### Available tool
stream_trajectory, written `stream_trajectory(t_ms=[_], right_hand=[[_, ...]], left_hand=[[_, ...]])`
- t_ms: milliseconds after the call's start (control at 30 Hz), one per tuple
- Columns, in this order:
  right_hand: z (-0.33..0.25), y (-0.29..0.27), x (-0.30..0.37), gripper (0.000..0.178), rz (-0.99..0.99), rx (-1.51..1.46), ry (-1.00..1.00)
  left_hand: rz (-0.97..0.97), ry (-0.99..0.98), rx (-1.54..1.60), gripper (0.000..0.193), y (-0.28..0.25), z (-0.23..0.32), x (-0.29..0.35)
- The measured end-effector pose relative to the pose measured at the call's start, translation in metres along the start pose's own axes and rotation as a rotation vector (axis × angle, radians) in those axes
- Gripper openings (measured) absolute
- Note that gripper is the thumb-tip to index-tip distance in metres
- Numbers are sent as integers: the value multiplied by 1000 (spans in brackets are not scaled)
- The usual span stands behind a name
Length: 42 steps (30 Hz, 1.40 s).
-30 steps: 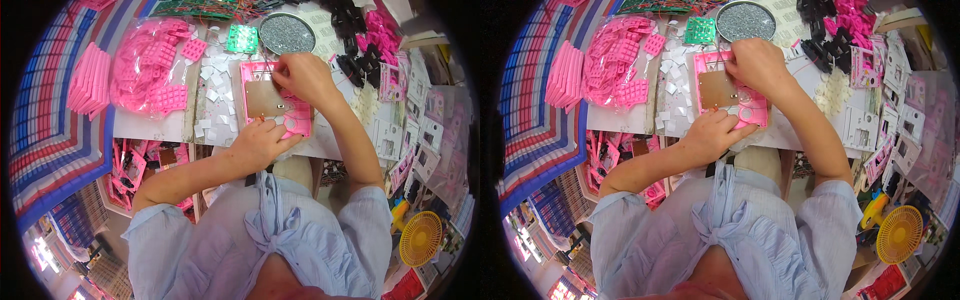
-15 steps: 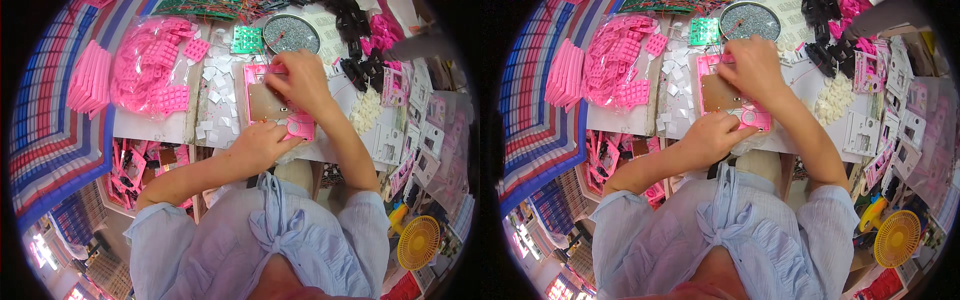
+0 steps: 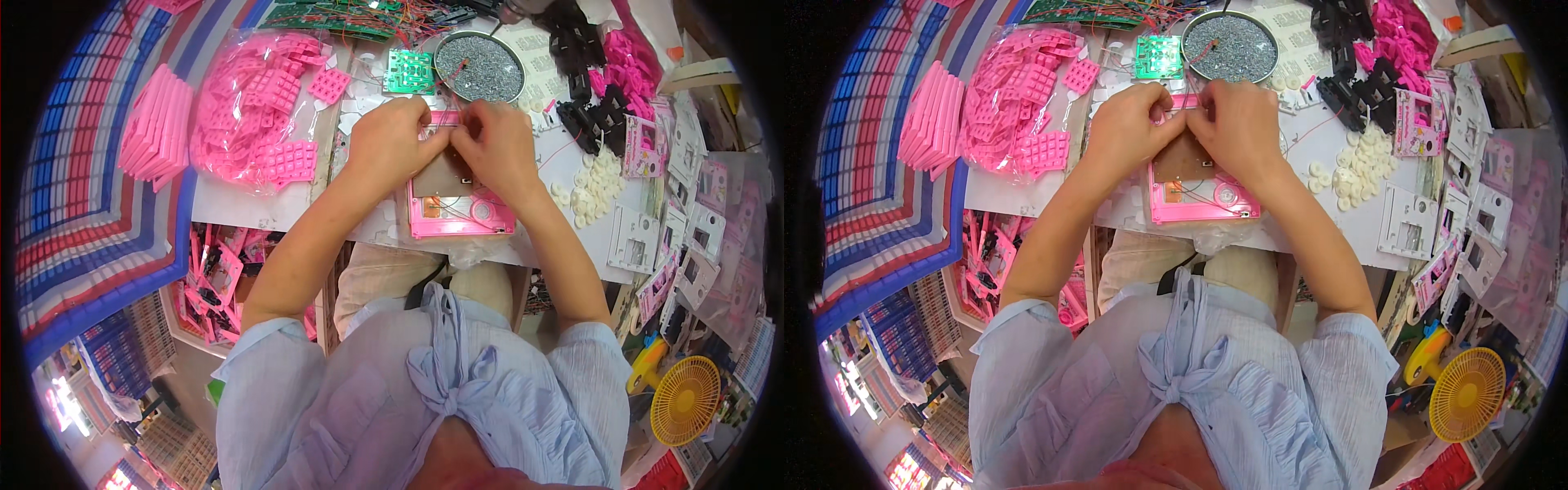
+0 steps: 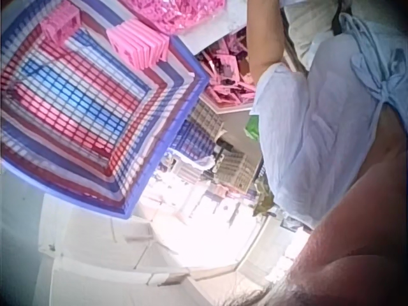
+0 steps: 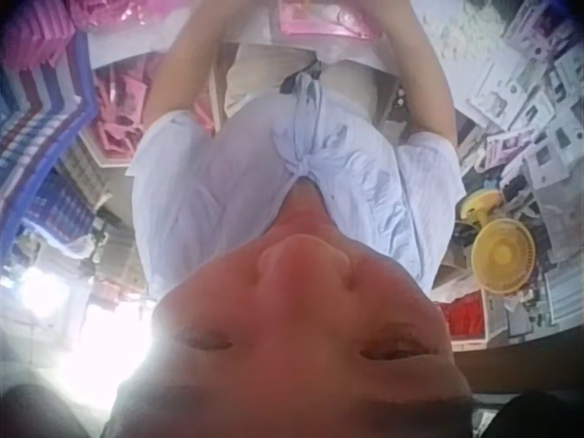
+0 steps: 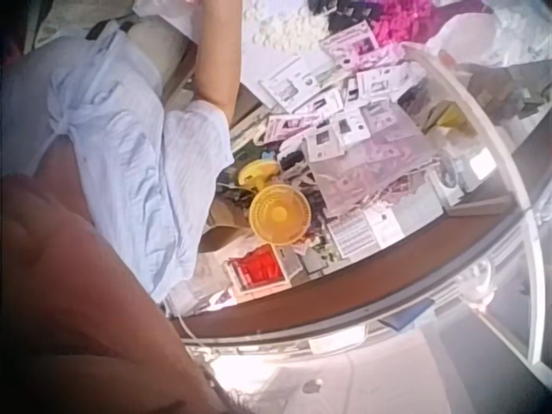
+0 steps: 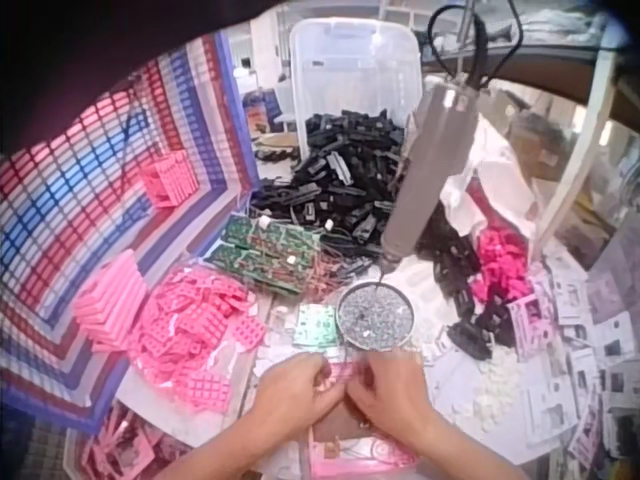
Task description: Assembling the internal electronic components and housing of a toy kitty-themed safe bank.
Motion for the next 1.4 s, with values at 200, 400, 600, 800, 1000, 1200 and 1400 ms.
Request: stream_trajectory(t_ms=[200,400,600,800,1000,1200,1400], right_hand=[[12,-6,14,12,-50,-445,199],[-14,-8,28,10,6,-228,-211],[-36,-17,36,25,-469,-281,-534],[-18,-45,-1,25,84,-105,-465],[-2,-36,10,13,59,19,-374],[-4,-22,13,8,-22,269,-305],[-5,-14,19,6,-115,339,-279]], left_hand=[[31,-80,-62,32,3,-3,-8],[94,-5,25,23,13,-14,-16],[409,286,-129,12,0,4,-8],[268,390,-204,21,4,20,-9],[79,204,210,20,2,4,-11],[58,244,171,13,1,2,-13],[-76,443,555,9,8,0,-17]])
Point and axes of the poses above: each hand's wrist, its own x-axis away from the middle knuckle, its own y-axis out of the palm, z = x × y, the point moved 6 cm from there along -x, towards the middle knuckle, and after that the axes turned 9 degrees about y, right-handed, at the moved point
